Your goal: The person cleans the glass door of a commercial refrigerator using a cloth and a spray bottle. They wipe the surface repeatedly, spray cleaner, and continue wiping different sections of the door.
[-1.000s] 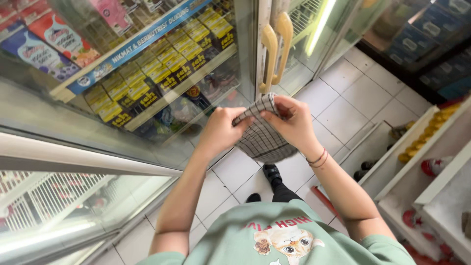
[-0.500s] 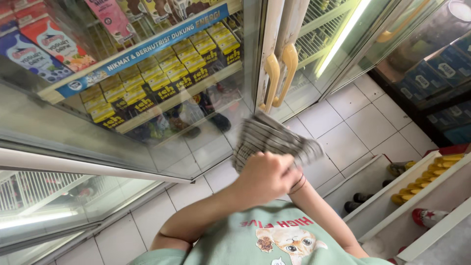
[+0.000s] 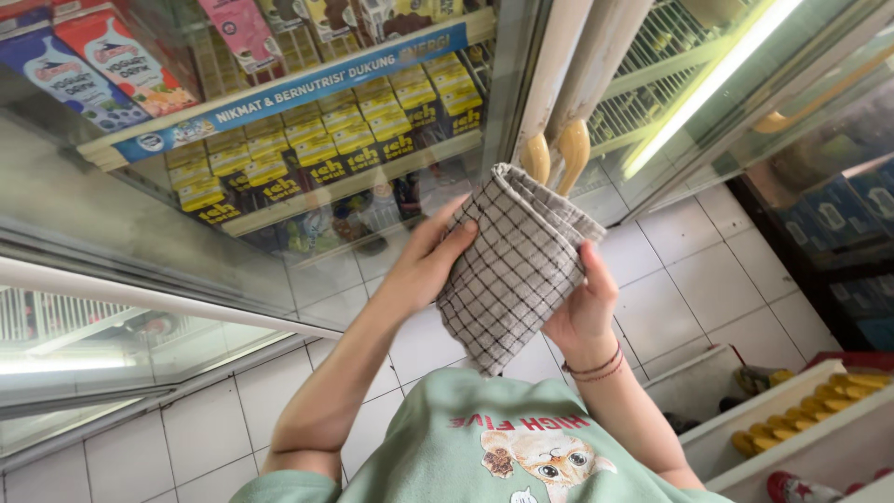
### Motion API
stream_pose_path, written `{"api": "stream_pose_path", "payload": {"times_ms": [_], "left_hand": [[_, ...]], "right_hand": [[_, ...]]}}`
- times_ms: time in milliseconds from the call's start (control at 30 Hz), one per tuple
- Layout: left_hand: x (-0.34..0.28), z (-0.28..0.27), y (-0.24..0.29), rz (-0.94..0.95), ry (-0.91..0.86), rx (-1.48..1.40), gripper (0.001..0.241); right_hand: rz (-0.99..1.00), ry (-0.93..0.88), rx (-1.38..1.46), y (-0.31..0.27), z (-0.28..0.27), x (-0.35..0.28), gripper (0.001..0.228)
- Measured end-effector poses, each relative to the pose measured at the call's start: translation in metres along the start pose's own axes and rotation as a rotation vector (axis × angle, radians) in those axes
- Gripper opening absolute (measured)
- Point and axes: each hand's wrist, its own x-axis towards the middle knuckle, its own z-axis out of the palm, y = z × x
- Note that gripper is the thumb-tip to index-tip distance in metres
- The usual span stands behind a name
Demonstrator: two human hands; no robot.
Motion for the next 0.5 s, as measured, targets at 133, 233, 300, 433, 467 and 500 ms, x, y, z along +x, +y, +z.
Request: {"api": "stream_pose_path", "payload": {"times_ms": [133,233,300,433,467,500], "left_hand": [[-0.006,0.013,-0.034,-0.092,-0.076,-0.495,0.084],[-0.026,0.033,-0.020,0.282,-0.313,-0.363,0.100],[-0.032,0.051,0.004,0.290,-0.143,-0.239,0.103],[-0.032,0.030,0.086,0.627,0.151,0.404,0.085],[-0.029,0.013,0.113,0.956,0.311,0.790,0.078],[-0.018,-0.007,0.143,1.192,0.530,1.089,0.075]], "right_hand": [[-0.062,0.064,-0.377,-0.003,0.009,0.034,0.054],[-0.532,-0.074,-1.189,0.001,0.035,0.051,0.041],[-0.743,-0.084,-1.323,-0.001,0.058,0.065,0.045],[-0.933,-0.205,-1.271,-0.032,0.095,0.085,0.048],[-0.997,-0.215,-1.305,-0.042,0.102,0.092,0.047],[-1.065,-0.222,-1.336,-0.052,0.109,0.099,0.045]]}}
